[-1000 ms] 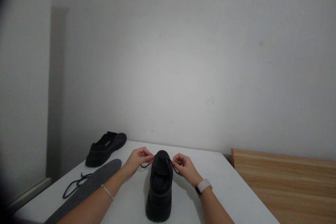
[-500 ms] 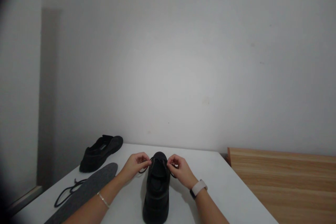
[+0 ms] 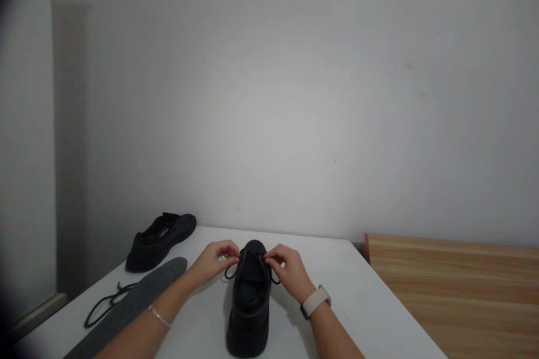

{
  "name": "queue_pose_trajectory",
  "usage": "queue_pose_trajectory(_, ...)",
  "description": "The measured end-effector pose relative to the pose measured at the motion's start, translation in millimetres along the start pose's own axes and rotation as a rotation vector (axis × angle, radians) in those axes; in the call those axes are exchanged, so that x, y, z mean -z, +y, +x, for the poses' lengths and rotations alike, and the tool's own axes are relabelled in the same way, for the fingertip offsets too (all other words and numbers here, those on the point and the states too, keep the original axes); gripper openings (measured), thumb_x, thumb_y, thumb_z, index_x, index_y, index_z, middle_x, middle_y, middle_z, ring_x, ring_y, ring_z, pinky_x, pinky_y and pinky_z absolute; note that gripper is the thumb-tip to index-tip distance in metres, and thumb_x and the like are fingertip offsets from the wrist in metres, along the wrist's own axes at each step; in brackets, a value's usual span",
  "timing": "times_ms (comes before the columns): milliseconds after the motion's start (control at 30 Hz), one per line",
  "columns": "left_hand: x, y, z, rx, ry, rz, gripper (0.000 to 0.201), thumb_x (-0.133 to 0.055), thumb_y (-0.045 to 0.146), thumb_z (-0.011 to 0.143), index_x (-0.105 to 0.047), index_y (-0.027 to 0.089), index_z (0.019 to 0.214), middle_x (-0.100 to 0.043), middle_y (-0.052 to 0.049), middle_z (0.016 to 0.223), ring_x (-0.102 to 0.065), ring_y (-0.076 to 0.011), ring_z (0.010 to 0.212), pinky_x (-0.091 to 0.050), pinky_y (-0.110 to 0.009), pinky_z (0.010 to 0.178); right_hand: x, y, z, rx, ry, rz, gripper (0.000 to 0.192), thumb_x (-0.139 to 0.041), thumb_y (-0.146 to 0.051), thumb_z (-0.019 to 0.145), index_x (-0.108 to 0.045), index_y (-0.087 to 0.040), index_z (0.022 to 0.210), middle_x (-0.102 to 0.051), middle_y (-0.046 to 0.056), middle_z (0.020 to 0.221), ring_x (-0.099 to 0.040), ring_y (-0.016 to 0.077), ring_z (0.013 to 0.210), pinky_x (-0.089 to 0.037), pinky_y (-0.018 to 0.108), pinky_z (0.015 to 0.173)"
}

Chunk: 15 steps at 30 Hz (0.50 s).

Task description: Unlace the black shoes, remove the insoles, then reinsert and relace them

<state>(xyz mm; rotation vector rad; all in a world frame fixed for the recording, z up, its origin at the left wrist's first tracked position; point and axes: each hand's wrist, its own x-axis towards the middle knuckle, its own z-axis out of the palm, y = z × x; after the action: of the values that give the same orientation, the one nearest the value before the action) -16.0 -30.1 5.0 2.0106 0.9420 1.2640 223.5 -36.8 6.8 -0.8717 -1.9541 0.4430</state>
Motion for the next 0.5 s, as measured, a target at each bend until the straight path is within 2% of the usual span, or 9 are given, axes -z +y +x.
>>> queue_pose_trajectory(100, -0.4, 11, 4, -0.033, -0.025, 0.063, 0.013, -0.060, 0.017, 0.071, -0.062, 0.017, 0.084, -0.064, -0.002, 0.068, -0.057, -0.0158, 0.065, -0.042, -0.023, 0.062, 2, -17, -1, 0.020, -0.042, -0.077, 0.021, -0.051, -0.032, 0.086, -0.067, -0.020, 0.095, -0.065, 0.006, 0.080, -0.058, 0.0173, 0.070, -0.046, 0.029, 0.066)
queue_pose_trajectory(200, 0.8, 30, 11, -0.093, -0.108, 0.274, 0.029, -0.053, 0.008, 0.069, -0.060, 0.022, 0.093, -0.064, 0.001, 0.067, -0.056, -0.0153, 0.062, -0.038, -0.022, 0.059, 7, -42, 1, 0.057, -0.161, -0.309, 0.029, -0.052, -0.029, 0.084, -0.059, -0.022, 0.111, -0.063, 0.005, 0.083, -0.057, 0.0169, 0.072, -0.044, 0.028, 0.068)
queue_pose_trajectory(300, -1.5, 50, 19, -0.181, -0.190, 0.572, 0.031, -0.050, 0.004, 0.065, -0.065, 0.023, 0.083, -0.068, -0.003, 0.070, -0.059, -0.0189, 0.065, -0.037, -0.024, 0.059, 7, -63, 9, 0.035, -0.298, -0.606, 0.026, -0.055, -0.022, 0.078, -0.061, -0.021, 0.103, -0.062, 0.006, 0.089, -0.059, 0.0186, 0.078, -0.043, 0.027, 0.070)
queue_pose_trajectory(400, -9.7, 66, 25, -0.163, -0.278, 0.806, 0.023, -0.051, 0.005, 0.061, -0.068, 0.020, 0.064, -0.069, -0.010, 0.064, -0.061, -0.0238, 0.059, -0.038, -0.029, 0.056, -1, -76, 18, -0.012, -0.372, -0.810, 0.024, -0.052, -0.013, 0.074, -0.064, -0.017, 0.094, -0.063, 0.010, 0.090, -0.063, 0.0218, 0.079, -0.043, 0.028, 0.067)
queue_pose_trajectory(500, -19.3, 77, 26, -0.126, -0.253, 0.915, 0.019, -0.051, 0.008, 0.062, -0.068, 0.016, 0.058, -0.068, -0.016, 0.061, -0.061, -0.0264, 0.053, -0.040, -0.032, 0.053, -13, -82, 24, -0.041, -0.411, -0.910, 0.024, -0.050, -0.006, 0.074, -0.066, -0.013, 0.089, -0.065, 0.015, 0.091, -0.065, 0.0242, 0.078, -0.045, 0.029, 0.064)
